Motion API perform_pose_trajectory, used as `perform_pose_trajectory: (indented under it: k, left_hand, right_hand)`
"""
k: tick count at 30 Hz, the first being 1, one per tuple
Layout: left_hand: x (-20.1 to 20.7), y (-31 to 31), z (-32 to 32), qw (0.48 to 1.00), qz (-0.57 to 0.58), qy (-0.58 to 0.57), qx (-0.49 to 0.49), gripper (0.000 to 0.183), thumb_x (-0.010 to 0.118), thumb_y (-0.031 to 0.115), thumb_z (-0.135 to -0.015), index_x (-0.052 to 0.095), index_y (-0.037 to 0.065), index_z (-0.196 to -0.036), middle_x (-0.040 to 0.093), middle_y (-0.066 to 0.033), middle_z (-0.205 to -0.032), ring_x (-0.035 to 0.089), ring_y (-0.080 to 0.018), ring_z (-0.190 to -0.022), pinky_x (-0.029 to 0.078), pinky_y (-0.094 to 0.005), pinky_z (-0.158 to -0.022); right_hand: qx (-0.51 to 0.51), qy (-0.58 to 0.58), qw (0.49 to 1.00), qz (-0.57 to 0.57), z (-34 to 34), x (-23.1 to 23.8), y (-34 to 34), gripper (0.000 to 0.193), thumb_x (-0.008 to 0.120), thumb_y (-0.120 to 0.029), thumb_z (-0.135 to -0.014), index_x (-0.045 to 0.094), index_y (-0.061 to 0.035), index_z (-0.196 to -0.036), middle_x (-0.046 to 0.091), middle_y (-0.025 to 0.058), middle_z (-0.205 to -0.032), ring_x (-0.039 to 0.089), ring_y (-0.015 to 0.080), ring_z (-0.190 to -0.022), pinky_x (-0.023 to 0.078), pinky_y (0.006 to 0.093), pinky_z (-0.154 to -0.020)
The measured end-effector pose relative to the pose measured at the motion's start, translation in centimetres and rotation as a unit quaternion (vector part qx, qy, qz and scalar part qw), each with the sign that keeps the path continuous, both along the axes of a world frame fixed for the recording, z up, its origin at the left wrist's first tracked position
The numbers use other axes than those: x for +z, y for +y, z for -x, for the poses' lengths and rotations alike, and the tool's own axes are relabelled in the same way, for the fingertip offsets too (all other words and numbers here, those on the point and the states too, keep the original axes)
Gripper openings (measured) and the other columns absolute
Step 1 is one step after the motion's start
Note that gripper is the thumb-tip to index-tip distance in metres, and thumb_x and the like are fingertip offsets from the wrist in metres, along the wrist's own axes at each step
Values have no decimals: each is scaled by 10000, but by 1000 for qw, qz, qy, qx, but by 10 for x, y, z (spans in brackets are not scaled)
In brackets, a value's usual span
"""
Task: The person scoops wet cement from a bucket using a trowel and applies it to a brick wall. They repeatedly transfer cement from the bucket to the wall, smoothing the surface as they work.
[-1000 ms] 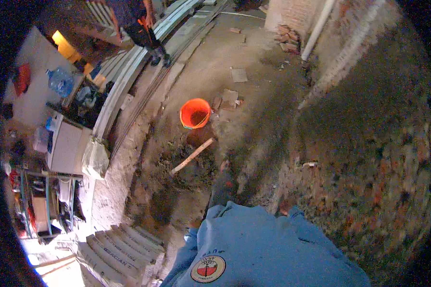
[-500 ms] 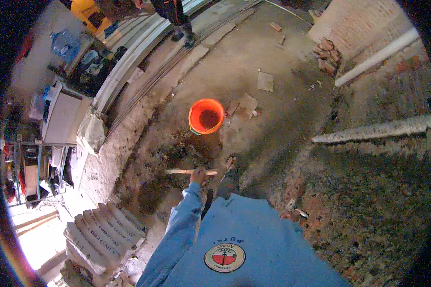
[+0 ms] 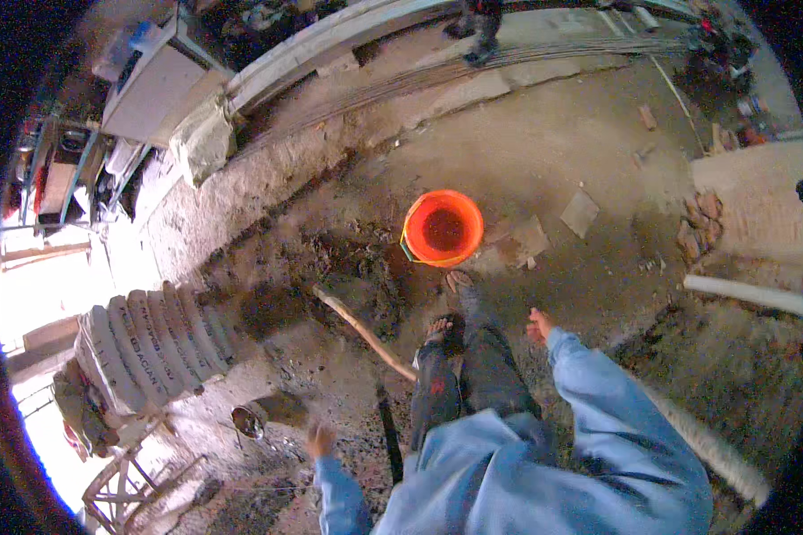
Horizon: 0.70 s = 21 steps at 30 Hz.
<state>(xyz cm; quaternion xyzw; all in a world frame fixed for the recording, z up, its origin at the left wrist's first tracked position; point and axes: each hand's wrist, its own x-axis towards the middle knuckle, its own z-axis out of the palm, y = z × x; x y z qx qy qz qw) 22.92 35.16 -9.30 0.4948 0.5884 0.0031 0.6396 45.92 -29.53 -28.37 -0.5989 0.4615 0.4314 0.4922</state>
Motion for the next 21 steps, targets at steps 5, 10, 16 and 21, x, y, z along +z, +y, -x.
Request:
perform_pose_trajectory:
  k: [5,10,16,21]
  left_hand:
    - [18,-124,112,968,32,242,59,320,570,194,-888,535,40,-1166,600,-136,-1146,594,-270,-999,509,-390,-798]
    - [46,-269,114,922,172,340,62,372,547,248,-906,506,46,-1216,603,-138,-1150,606,-284,-986,509,-409,-776]
    - [72,-348,104,906,266,325,51,437,519,312,-927,471,53,-1275,607,-142,-1155,620,-301,-970,510,-430,-749]
    - [61,-359,104,951,142,256,94,401,631,180,-849,519,12,-1196,640,-121,-989,608,-227,-810,480,-340,-667]
  right_hand:
    - [-61,46,996,-52,-105,-124,114,690,576,-645,-768,471,-149,-1236,589,74,-1024,588,219,-831,500,412,-677]
    - [-259,100,955,-104,-153,-238,215,508,674,-537,-746,482,-187,-1062,491,43,-930,557,218,-822,501,432,-699]
    - [-344,51,937,12,-218,-263,275,425,664,-353,-775,476,-138,-1090,518,79,-875,573,253,-777,516,447,-643]
    - [-245,-73,953,165,-285,-201,279,414,638,-287,-780,480,-106,-1118,551,98,-893,589,270,-759,526,451,-619]
